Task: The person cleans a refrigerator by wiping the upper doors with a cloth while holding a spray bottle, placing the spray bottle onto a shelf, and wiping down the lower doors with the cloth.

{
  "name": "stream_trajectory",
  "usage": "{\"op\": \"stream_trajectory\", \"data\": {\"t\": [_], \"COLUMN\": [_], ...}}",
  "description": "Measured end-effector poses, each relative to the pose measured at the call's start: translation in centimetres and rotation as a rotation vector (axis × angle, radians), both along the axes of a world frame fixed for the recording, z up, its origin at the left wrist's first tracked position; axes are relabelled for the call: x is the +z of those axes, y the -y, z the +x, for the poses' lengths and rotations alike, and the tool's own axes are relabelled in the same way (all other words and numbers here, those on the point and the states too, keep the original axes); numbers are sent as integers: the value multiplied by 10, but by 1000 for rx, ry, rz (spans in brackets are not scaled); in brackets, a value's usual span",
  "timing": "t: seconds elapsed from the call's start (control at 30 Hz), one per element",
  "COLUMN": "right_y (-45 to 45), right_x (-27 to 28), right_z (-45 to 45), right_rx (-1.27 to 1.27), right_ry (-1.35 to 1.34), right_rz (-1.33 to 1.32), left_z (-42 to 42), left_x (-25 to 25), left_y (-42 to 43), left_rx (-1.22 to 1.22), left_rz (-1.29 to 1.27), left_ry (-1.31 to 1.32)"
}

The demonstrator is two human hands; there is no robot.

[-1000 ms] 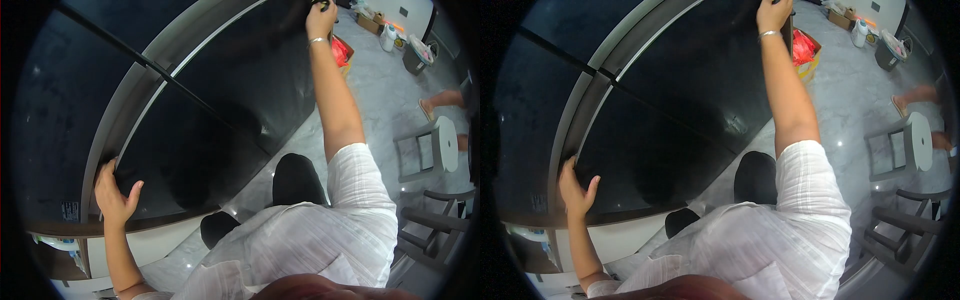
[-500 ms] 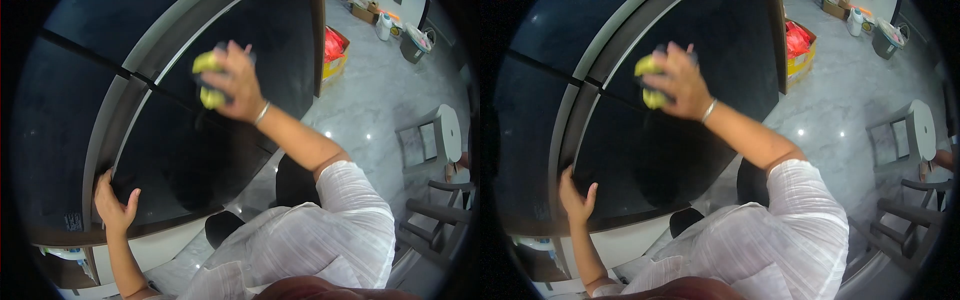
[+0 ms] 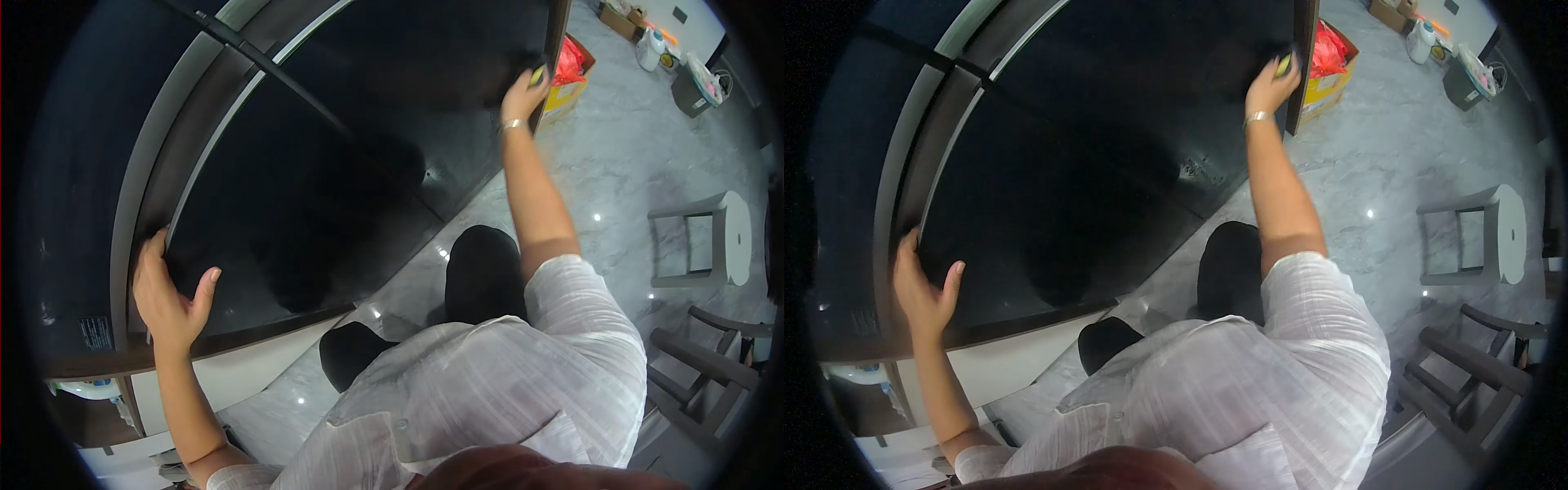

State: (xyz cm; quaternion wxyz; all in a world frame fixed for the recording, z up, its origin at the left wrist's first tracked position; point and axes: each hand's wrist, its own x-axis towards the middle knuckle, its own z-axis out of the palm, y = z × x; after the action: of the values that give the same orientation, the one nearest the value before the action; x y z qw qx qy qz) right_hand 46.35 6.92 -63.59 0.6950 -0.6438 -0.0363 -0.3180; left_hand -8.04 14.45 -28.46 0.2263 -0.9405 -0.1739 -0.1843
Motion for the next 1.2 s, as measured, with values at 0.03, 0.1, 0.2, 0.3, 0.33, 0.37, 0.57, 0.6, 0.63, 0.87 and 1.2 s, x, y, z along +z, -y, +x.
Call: {"op": "stream_trajectory", "data": {"t": [0.03,0.1,0.2,0.3,0.33,0.37,0.57,0.6,0.63,0.87,1.2], "right_y": [-3,-9,-10,-16,-18,-9,-3,-6,-5,-24,49], "right_x": [-34,-92,-95,-79,-65,-28,233,249,263,142,-14], "right_z": [-25,-86,-125,-77,-43,-13,-30,-57,-101,-291,-308], "right_rx": [22,53,265,195,142,203,214,163,153,427,783], "right_ry": [-96,-297,-734,-747,-568,-436,379,542,680,765,148], "right_rz": [-7,-38,367,319,267,251,155,27,-41,-176,-382], "left_z": [2,0,-2,-1,0,1,0,0,0,-4,-19], "left_x": [0,2,2,3,3,2,3,3,3,3,15], "left_y": [2,5,6,6,6,6,4,5,4,-3,21], "left_rx": [8,43,86,68,59,52,9,-7,-21,-134,-92], "left_rz": [-17,-66,-147,-155,-136,-118,-112,-107,-97,-132,-156], "left_ry": [7,7,11,16,14,15,18,27,32,58,77]}}
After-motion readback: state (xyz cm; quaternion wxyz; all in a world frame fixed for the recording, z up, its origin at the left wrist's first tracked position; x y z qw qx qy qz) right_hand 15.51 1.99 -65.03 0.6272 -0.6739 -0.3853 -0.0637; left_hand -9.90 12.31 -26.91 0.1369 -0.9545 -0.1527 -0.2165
